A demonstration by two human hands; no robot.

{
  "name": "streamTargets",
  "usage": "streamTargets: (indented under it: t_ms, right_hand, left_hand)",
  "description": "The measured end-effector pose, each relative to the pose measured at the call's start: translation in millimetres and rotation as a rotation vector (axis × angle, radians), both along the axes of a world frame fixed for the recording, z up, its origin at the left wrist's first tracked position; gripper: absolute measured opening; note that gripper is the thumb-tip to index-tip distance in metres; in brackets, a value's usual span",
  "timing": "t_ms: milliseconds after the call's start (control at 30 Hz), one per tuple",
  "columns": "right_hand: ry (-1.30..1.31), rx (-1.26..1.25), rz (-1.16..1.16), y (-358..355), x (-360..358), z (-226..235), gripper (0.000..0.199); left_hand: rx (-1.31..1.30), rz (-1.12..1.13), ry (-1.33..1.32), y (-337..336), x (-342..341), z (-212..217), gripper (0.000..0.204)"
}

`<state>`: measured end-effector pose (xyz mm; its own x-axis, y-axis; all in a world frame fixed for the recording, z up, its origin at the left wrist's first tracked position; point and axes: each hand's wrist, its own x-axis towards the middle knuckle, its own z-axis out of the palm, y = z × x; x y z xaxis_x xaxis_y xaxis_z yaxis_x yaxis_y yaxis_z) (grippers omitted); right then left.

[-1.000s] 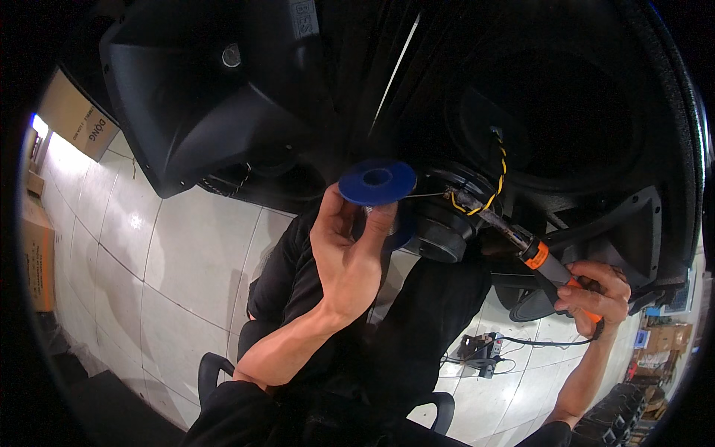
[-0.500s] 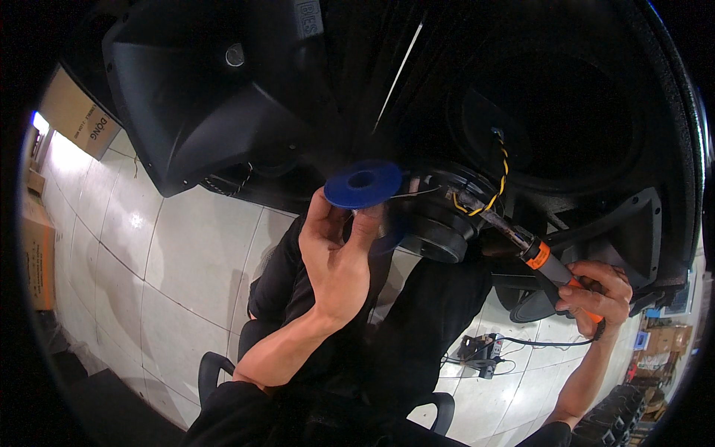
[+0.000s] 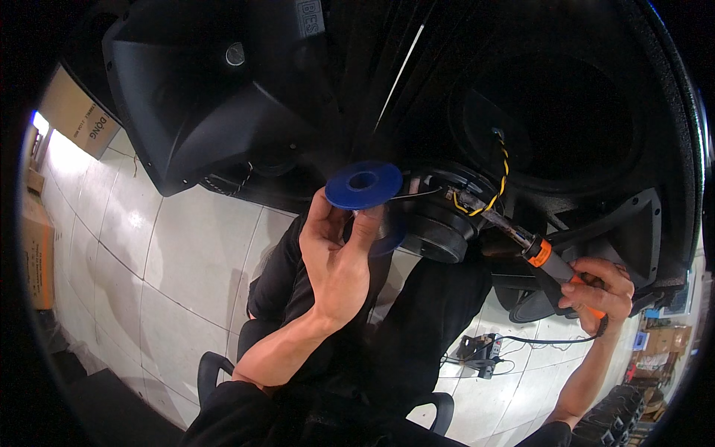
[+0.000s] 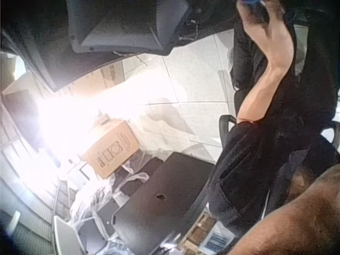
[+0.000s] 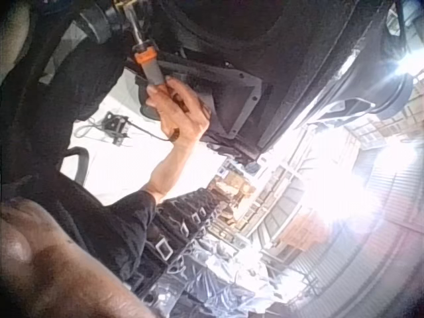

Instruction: The person assembles a speaker by soldering wires to a small driver, connecting a yellow-and-black twisted wire, and installing the driver into a large black enclosure. They then attach a larger woofer and connect red and black wires to its terminals.

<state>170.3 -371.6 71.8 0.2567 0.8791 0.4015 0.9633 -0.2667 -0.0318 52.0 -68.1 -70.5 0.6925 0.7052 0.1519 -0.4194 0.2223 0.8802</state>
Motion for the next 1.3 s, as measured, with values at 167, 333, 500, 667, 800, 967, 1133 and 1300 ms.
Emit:
streamTargets:
  t_ms: [167,333,500,667,800,967,1133,1300]
  right_hand:
    - [0.022,-0.007,0.000,-0.3,1.0,1.7,0.038]
    - [0.038,-0.014,-0.003,3.9,0.2,4.9,0.038]
    - [0.004,-0.028,-0.027,1.7,-0.7,4.3,0.039]
    - [-0.081,-0.094,-0.055,0.2,-5.2,9.8,0.041]
    - [-0.074,-0.108,-0.077,-0.5,-6.7,11.3,0.042]
    - [-0.111,-0.120,-0.088,3.6,-9.2,13.3,0.042]
    - [-0.057,-0.109,-0.069,1.6,-4.6,12.9,0.040]
    - [-0.066,-0.122,-0.044,2.5,-1.0,15.1,0.041]
  left_hand:
    - [-0.011,-0.046,-0.005,1.0,-1.7,-1.8,0.030]
    - [-0.019,-0.040,-0.028,1.1,-0.1,-4.1,0.030]
    - [-0.020,0.015,0.019,0.2,2.3,-1.4,0.035]
    - [-0.020,0.012,0.013,0.4,2.2,-1.5,0.034]
    - [0.006,0.020,0.024,-1.6,2.4,0.9,0.033]
    - [0.016,0.022,0.014,-1.9,3.5,0.3,0.033]
    - [-0.004,-0.001,0.012,0.1,2.1,-4.1,0.034]
    - [-0.009,-0.004,0.010,0.7,3.4,-5.1,0.035]
